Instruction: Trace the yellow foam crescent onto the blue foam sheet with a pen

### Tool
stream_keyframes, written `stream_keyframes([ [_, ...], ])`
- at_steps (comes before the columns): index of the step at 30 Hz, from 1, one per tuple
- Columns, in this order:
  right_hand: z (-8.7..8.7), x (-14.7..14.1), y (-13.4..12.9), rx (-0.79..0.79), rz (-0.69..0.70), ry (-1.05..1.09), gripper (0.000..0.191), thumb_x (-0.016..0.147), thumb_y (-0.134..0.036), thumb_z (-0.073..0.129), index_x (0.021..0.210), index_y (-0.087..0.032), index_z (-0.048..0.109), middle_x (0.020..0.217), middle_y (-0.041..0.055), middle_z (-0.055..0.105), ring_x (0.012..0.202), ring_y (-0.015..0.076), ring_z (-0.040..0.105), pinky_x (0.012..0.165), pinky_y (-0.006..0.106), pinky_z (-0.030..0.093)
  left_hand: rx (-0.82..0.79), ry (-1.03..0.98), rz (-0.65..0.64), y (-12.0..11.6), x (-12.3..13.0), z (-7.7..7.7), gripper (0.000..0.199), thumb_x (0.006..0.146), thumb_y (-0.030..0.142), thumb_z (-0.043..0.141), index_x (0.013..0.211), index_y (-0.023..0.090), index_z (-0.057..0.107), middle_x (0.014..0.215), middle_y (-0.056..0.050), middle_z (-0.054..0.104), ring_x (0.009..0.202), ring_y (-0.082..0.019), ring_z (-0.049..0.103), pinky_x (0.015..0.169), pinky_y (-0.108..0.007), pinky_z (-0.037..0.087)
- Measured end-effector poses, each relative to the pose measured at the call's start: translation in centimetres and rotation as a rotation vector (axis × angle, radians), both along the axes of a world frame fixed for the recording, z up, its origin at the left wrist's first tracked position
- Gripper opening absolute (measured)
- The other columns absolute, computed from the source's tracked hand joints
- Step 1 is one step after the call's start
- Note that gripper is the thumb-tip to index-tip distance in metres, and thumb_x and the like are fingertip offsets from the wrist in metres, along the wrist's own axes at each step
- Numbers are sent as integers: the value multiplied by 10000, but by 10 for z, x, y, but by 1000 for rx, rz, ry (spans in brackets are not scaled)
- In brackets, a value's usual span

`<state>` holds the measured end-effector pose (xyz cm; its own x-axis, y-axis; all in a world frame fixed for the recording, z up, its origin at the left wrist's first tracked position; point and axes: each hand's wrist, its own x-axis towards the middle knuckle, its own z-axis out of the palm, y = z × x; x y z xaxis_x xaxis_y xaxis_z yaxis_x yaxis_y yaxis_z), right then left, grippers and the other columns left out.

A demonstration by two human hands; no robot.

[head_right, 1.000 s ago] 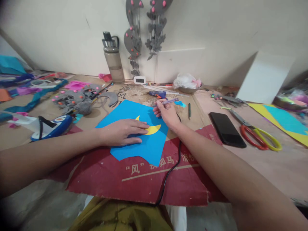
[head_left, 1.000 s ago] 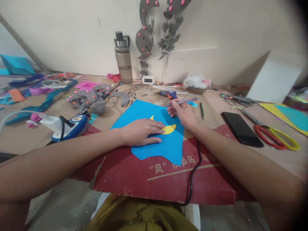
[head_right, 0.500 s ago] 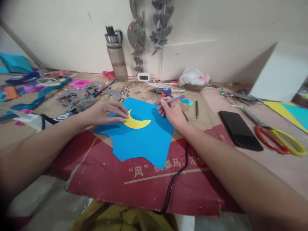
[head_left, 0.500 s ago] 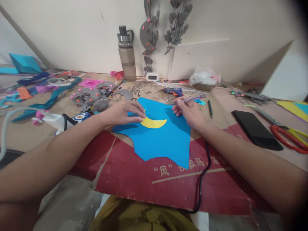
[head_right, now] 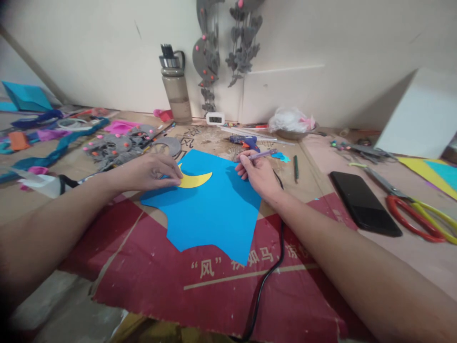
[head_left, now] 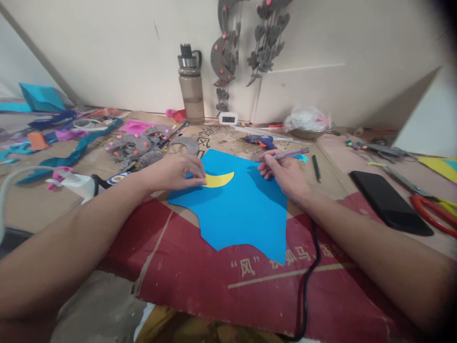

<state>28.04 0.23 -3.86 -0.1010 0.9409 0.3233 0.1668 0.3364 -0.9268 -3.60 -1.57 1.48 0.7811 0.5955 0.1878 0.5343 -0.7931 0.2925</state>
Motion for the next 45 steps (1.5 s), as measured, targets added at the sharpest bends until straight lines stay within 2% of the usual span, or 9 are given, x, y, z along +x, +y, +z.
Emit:
stream_keyframes([
  [4, 4, -1, -4, -3, -3, -29, 319, 889, -582, 619, 854, -265, 604, 694, 26, 661, 565, 164, 594, 519, 323, 490, 61, -157, 219, 7, 0, -7, 401, 915, 529, 582, 1066, 197, 750, 1178, -84, 719, 1087, -232, 654, 989, -359, 490],
  [7, 6, -2, -6, 47, -15, -52, 293, 911, -559, 593, 880, -268, 601, 706, 26, 659, 574, 172, 600, 532, 337, 500, 56, -23, 343, 10, 4, -18, 808, 820, 678, 614, 1445, 176, 507, 1483, -138, 527, 1369, -325, 472, 1147, -468, 361],
  [9, 6, -2, -7, 91, -34, -65, 271, 922, -537, 581, 902, -267, 599, 722, 26, 668, 601, 179, 619, 539, 337, 506, -17, 117, 360, 10, 8, -26, 981, 791, 740, 596, 1548, 171, 339, 1588, -149, 385, 1455, -343, 360, 1187, -476, 302],
  [15, 9, 2, -9, 116, -17, -355, 209, 965, -426, 532, 977, -239, 623, 807, 35, 724, 754, 196, 695, 689, 349, 552, -27, 238, 354, 8, 20, -41, 922, 899, 761, 371, 1577, 148, 248, 1657, -140, 226, 1537, -302, 182, 1248, -469, 124],
  [30, 10, 23, -2, 426, -15, -719, 230, 962, -351, 518, 1088, -252, 683, 1114, 71, 747, 1019, 266, 702, 925, 442, 534, 67, 237, 434, 29, 57, -46, 842, 911, 727, 406, 1487, 114, 422, 1583, -186, 380, 1500, -346, 269, 1223, -527, 169],
  [34, 18, 18, -2, 401, -51, -619, 209, 967, -369, 510, 1043, -260, 670, 1058, 53, 748, 979, 245, 701, 922, 426, 531, 147, -9, 429, 25, 51, -43, 676, 927, 653, 469, 1368, 146, 550, 1473, -160, 514, 1402, -316, 431, 1162, -463, 337],
  [37, 27, 6, 0, 337, -91, -458, 235, 982, -431, 484, 1032, -254, 632, 949, 47, 739, 902, 221, 697, 862, 400, 545, 215, -189, 338, 21, 46, -41, 466, 985, 538, 444, 1137, 165, 679, 1212, -120, 650, 1181, -248, 593, 1047, -389, 454],
  [40, 35, -10, 11, 270, -70, -174, 309, 959, -529, 502, 1018, -239, 589, 834, 37, 710, 781, 193, 686, 723, 346, 560, 242, -175, 186, 18, 47, -39, 396, 1008, 460, 438, 996, 184, 720, 1099, -92, 662, 1052, -215, 627, 960, -354, 494],
  [45, 33, -28, 32, 197, -98, 147, 335, 916, -560, 557, 964, -229, 574, 701, 1, 657, 651, 155, 644, 655, 308, 544, 249, -28, 72, 16, 55, -37, 344, 1003, 414, 478, 1054, 185, 730, 1123, -94, 673, 1030, -223, 637, 924, -365, 507],
])
